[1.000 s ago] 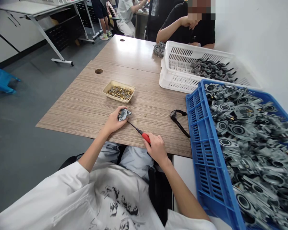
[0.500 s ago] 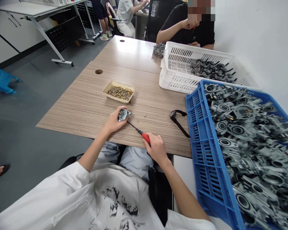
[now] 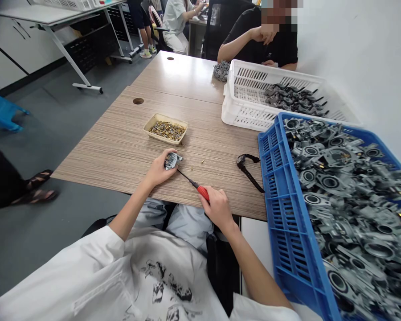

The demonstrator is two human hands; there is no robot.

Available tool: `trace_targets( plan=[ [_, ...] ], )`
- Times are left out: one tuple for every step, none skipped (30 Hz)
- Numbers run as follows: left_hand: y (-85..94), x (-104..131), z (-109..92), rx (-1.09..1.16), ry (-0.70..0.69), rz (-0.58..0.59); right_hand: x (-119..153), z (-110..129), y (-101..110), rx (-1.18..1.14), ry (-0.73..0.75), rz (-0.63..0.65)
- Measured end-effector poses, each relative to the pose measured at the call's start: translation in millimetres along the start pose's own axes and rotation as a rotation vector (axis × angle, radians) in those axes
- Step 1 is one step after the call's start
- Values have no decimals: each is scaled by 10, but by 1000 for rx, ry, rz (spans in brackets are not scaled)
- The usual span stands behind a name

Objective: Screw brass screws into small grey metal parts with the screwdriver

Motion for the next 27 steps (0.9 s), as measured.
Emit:
trace_targets(
  plan=[
    [0, 0, -3, 0, -1, 0, 2, -3, -1, 0, 0, -2],
    [1, -1, -5, 0, 1, 1, 3, -6, -1, -1, 1, -3],
    [0, -1, -5, -2, 3, 3, 5, -8, -2, 0, 4, -6],
    [-1, -2, -4, -3, 8, 5, 5, -10, -2, 1, 6, -8],
    [-1, -2, -2, -4, 12, 7, 6, -11, -3, 3, 8, -10],
    [-2, -3, 1, -5, 15, 8, 6, -12, -3, 4, 9, -12],
    [-3, -3, 4, -5, 16, 8, 7, -13, -4, 6, 10, -12],
    [-3, -2, 7, -4, 15, 7, 7, -12, -4, 6, 10, -12],
    [-4, -1, 10, -3, 13, 7, 7, -11, -3, 7, 10, -14],
    [-5, 0, 13, -3, 12, 7, 8, -10, -2, 7, 10, -16],
    [-6, 1, 16, -3, 12, 8, 8, -8, 0, 8, 10, -16],
    [-7, 1, 19, -3, 14, 9, 8, -6, 1, 8, 11, -16],
    [-7, 2, 21, -4, 17, 11, 8, -4, 3, 9, 11, -15],
    [-8, 2, 22, -6, 19, 14, 8, -3, 4, 10, 11, -14],
    [-8, 2, 21, -6, 20, 16, 8, -1, 5, 10, 10, -12],
    [-8, 1, 20, -6, 20, 17, 8, 0, 7, 9, 9, -12],
    [-8, 0, 18, -5, 20, 19, 9, 1, 10, 9, 9, -14],
    [-8, -2, 16, -4, 19, 19, 9, 2, 12, 8, 8, -14],
    [-7, -3, 13, -3, 17, 17, 9, 4, 14, 8, 7, -13],
    [-6, -5, 10, -3, 17, 16, 9, 5, 15, 7, 6, -11],
    [-5, -6, 8, -2, 17, 15, 8, 6, 15, 9, 6, -7],
    [-5, -7, 6, -2, 19, 15, 8, 6, 15, 10, 5, -4],
    [-5, -8, 5, -1, 20, 15, 7, 6, 15, 12, 5, -3],
    [-5, -8, 3, 1, 20, 15, 7, 6, 15, 14, 4, -3],
    [-5, -8, 2, 4, 20, 16, 7, 5, 15, 15, 3, -5],
    [-4, -7, 0, 7, 19, 16, 6, 4, 13, 13, 2, -5],
    [-3, -7, -1, 8, 17, 15, 6, 2, 12, 11, -1, -4]
  ],
)
Point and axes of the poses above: each hand's wrist, its own x-axis away from the middle knuckle, its own y-axis out of the back of the hand, z = x × y, the point moved 4 cm from there along -x, towards the middle knuckle, and after that the axes turned 13 degrees about z, right-handed, at the moved point
